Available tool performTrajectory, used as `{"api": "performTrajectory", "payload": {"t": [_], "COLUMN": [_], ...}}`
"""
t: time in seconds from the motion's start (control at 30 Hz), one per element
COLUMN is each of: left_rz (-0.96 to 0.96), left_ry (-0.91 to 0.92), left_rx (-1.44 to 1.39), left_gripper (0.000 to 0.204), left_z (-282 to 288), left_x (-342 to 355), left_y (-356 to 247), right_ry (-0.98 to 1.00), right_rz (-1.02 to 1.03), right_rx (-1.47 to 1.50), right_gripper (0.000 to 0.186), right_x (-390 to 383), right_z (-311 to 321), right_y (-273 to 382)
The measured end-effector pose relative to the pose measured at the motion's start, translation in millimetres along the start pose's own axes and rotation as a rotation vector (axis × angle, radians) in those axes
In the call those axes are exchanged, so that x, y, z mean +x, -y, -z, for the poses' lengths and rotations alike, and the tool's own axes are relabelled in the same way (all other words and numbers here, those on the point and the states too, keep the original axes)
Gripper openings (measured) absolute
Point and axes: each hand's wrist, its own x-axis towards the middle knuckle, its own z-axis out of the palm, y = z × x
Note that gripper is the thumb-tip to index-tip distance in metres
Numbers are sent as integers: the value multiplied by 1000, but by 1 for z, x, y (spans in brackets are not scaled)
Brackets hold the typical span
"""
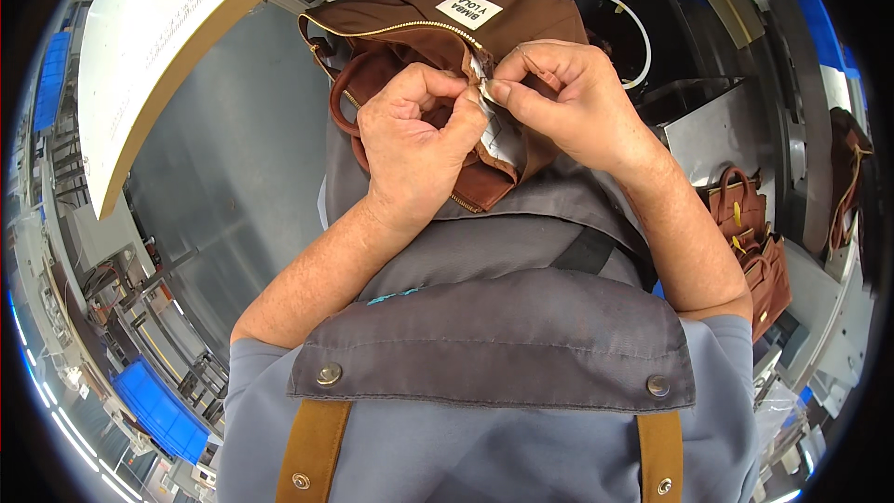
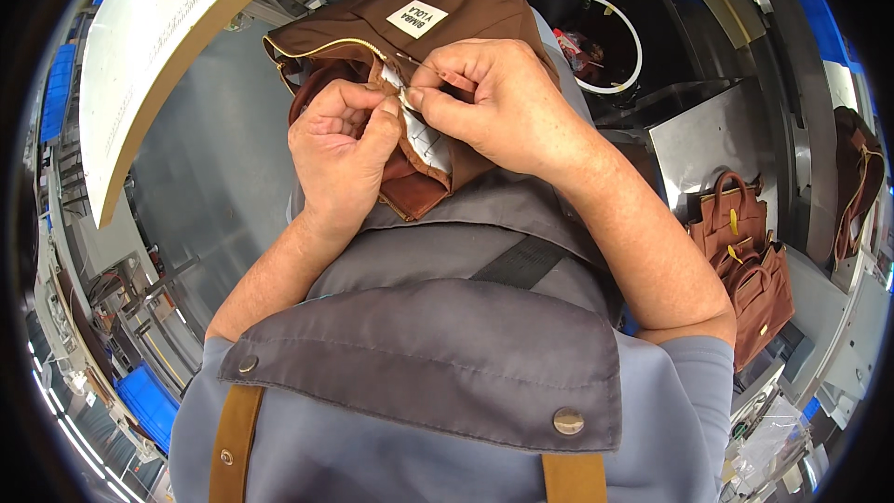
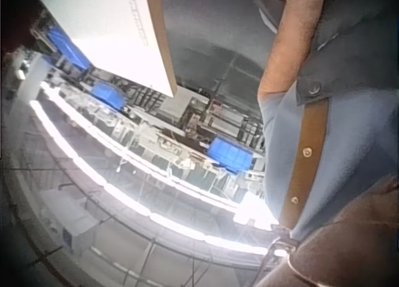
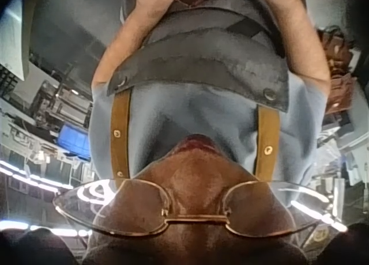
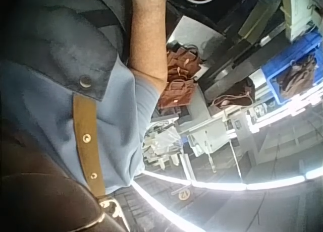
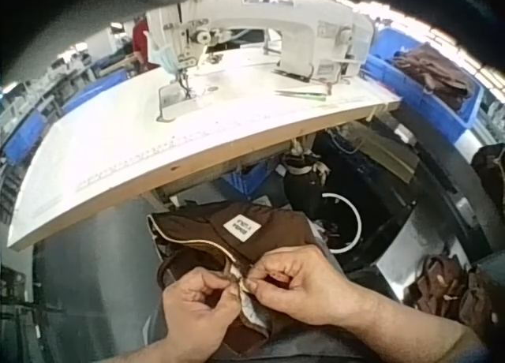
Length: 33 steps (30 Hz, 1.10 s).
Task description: Hand-sewing a leather bag to repair or attach a component.
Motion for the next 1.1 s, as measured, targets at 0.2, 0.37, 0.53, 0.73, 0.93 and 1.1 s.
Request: {"api": "performTrajectory", "payload": {"t": [0.2, 0.37, 0.53, 0.73, 0.93, 1.1], "left_rz": [-30, -30, 34, 69, 125, 141], "left_ry": [47, 56, 20, -8, -26, -34], "left_rx": [68, 101, 99, 87, -62, -128], "left_gripper": [8, 9, 9, 8, 8, 8], "left_z": [4, 5, 2, 2, 1, 2], "left_x": [2, 2, -1, -2, -3, -3], "left_y": [-4, -4, -11, -7, -8, -7], "right_ry": [-3, -12, -59, -105, -124, -128], "right_rz": [36, 95, 209, 219, 137, 90], "right_rx": [-44, -90, -329, -234, -110, 3], "right_gripper": [15, 15, 10, 7, 11, 11], "right_x": [-1, -1, -2, -2, -1, -2], "right_z": [2, 1, -4, -10, -14, -16], "right_y": [2, 4, 13, 8, -7, -10]}}
